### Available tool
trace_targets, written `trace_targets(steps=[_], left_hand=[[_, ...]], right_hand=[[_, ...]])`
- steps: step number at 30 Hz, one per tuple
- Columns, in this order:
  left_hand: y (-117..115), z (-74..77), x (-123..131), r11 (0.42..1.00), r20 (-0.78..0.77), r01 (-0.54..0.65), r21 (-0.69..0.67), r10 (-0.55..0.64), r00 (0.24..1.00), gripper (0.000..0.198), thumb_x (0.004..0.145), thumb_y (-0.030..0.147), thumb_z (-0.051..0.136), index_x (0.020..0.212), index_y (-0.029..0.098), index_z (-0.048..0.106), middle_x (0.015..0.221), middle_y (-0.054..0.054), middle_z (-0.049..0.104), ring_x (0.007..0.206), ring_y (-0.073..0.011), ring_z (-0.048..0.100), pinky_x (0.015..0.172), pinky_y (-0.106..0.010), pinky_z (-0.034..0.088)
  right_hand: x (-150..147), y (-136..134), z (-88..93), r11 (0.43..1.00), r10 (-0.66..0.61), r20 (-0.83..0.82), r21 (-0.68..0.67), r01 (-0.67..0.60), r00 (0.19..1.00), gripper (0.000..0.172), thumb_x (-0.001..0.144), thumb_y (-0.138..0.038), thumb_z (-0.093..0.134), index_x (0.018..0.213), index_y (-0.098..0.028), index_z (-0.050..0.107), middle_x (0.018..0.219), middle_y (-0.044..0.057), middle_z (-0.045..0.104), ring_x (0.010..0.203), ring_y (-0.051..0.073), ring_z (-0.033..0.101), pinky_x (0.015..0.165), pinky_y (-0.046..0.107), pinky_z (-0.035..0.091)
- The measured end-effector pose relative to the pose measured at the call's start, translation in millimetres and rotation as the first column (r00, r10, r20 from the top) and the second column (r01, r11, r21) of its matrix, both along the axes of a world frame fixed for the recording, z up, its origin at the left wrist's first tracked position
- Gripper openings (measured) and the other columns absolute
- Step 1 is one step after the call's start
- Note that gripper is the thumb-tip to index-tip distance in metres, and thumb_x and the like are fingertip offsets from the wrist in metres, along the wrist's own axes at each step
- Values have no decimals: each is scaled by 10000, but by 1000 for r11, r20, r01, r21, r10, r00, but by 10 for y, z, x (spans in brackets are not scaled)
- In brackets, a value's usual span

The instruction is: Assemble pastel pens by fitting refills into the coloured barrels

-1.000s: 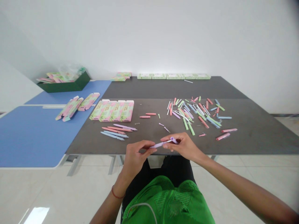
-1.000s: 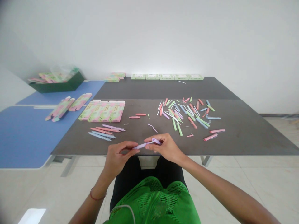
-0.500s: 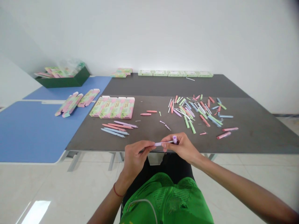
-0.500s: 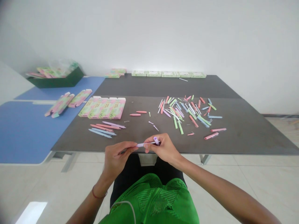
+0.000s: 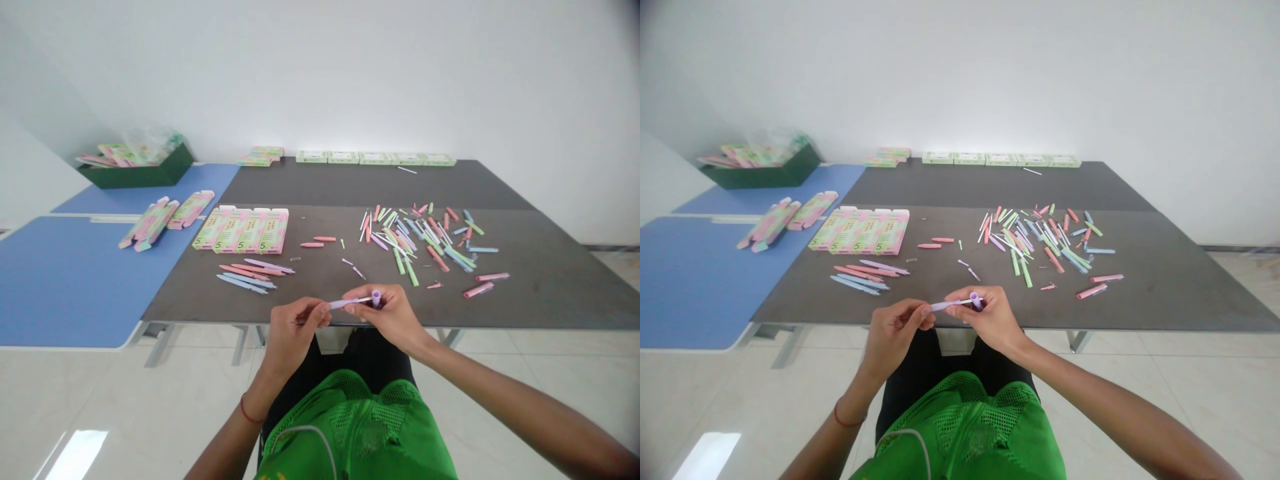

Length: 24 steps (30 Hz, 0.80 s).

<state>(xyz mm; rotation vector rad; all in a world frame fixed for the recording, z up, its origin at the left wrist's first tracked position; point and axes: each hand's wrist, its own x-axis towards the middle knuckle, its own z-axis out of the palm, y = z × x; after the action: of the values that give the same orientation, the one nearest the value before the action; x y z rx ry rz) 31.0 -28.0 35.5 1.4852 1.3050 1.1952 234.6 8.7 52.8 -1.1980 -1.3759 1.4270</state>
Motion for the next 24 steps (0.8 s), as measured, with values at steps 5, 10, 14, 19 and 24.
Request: trace_targets(steps=[5,10,14,19,24], left_hand=[[-49,-7,1,998,-39,-31,55,33,999,179,952,347,710,960,181,777,796,-21,800,731,-167,770,708,-232,614],[-77,1,-9,977,-217,-58,207,103,971,129,949,322,725,973,216,794,857,-17,816,744,-166,768,714,-240,600],[-80,17,-5,933,-301,-9,360,125,946,103,948,299,728,961,217,789,889,-27,818,743,-162,758,732,-250,592],[-58,15,-11,890,-354,96,445,76,932,86,969,261,700,966,214,771,858,-32,803,725,-151,740,705,-246,564],[-44,0,-27,852,-402,176,494,43,915,86,984,227,676,1007,204,755,853,-39,789,740,-145,729,718,-243,559]], right_hand=[[57,8,4,981,60,157,171,-87,986,215,780,-354,839,908,-181,846,735,55,753,582,147,543,550,279,386],[134,22,61,898,139,262,373,-233,955,147,894,-316,751,943,-207,837,851,76,779,719,195,628,652,310,439],[174,41,98,837,198,336,430,-337,921,176,955,-325,685,954,-222,828,818,66,768,723,197,613,701,330,439],[247,65,150,781,278,457,405,-476,845,244,984,-338,620,906,-203,807,708,53,695,672,182,557,673,321,402],[277,70,161,845,437,369,144,-515,820,395,972,-465,618,768,-161,765,551,-8,551,526,116,418,526,273,298]])
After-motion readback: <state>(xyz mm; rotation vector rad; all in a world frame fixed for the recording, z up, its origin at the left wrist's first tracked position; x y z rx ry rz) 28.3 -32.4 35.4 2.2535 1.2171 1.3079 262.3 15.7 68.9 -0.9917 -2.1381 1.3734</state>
